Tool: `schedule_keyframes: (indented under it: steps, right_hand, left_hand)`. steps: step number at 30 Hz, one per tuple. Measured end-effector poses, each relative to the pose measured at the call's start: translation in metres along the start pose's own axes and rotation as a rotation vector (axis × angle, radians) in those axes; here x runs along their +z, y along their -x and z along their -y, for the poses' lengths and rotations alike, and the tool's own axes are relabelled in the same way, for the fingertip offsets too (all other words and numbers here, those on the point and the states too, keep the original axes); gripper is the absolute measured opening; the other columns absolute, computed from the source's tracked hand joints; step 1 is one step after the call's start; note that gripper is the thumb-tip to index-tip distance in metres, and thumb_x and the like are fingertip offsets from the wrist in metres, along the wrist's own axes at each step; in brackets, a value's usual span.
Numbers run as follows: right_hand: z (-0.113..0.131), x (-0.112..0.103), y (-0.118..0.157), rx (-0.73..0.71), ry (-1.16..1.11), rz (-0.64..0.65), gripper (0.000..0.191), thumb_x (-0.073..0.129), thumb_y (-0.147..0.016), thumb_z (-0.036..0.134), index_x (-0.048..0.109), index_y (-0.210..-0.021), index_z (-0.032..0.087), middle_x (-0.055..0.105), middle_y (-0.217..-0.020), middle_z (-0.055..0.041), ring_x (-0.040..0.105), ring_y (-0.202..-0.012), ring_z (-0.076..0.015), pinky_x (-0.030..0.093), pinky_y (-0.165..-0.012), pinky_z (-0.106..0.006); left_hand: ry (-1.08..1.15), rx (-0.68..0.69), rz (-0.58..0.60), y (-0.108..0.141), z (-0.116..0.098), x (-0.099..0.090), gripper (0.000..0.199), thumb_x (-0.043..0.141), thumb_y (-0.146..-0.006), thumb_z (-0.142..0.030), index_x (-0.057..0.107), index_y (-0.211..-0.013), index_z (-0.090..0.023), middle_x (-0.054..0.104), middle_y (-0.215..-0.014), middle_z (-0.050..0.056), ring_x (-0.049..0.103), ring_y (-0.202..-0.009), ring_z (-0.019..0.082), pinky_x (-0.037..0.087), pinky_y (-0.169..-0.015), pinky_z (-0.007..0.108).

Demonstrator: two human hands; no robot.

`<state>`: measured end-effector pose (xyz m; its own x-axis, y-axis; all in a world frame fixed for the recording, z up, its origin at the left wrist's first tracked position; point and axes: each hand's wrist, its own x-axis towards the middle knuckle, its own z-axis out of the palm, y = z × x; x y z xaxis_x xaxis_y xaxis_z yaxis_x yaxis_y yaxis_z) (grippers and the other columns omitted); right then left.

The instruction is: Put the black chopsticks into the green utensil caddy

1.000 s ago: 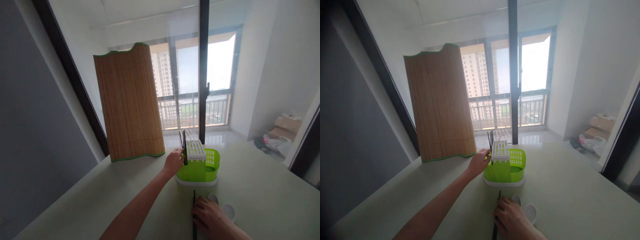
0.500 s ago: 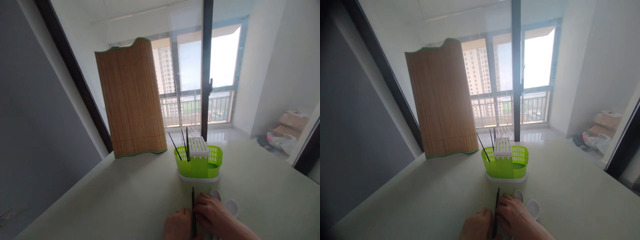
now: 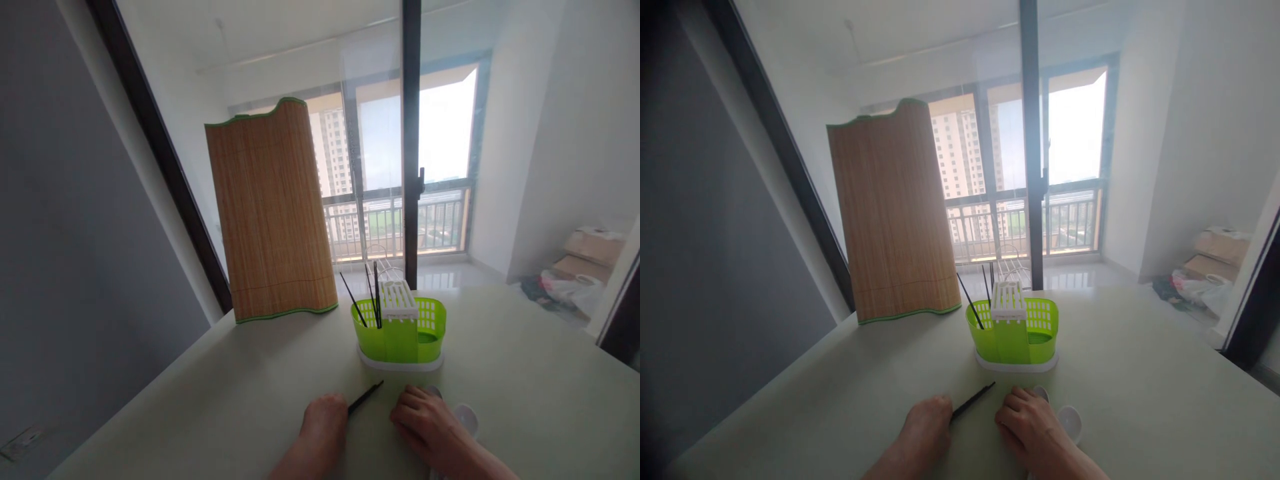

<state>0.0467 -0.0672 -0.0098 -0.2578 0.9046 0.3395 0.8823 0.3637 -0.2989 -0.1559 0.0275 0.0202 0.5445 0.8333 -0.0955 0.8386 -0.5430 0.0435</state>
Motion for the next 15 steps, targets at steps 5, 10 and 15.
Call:
schedule_keyframes:
  steps: [5,10,15]
  right_hand:
    - [0.001,0.000,0.001,0.000,0.011,-0.005,0.018,0.046,-0.091,0.020,0.063,-0.086,0.022,0.064,-0.084,-0.0040,0.056,-0.084,-0.0209,0.036,-0.074,-0.033]
    - [0.007,0.000,0.002,0.024,-0.132,-0.014,0.022,0.057,-0.084,0.026,0.064,-0.105,0.021,0.066,-0.085,-0.0043,0.059,-0.084,-0.0221,0.039,-0.074,-0.033]
    - [0.009,0.010,0.001,0.089,-0.226,-0.024,0.015,0.062,-0.077,0.029,0.060,-0.089,0.020,0.065,-0.078,-0.0020,0.060,-0.072,-0.0191,0.039,-0.065,-0.028]
  left_hand:
    - [0.140,0.051,-0.127,0.001,0.004,-0.021,0.030,0.045,-0.071,-0.004,0.067,-0.089,-0.015,0.072,-0.082,0.011,0.069,-0.077,0.025,0.047,-0.066,0.030]
    - [0.679,0.190,-0.257,0.004,-0.014,-0.046,0.014,0.052,-0.079,-0.023,0.065,-0.085,-0.020,0.065,-0.067,0.000,0.060,-0.061,0.015,0.044,-0.057,0.022]
    - [0.960,0.220,-0.249,0.005,-0.043,-0.041,0.011,0.055,-0.076,-0.022,0.066,-0.080,-0.019,0.066,-0.073,0.000,0.061,-0.063,0.013,0.049,-0.057,0.021]
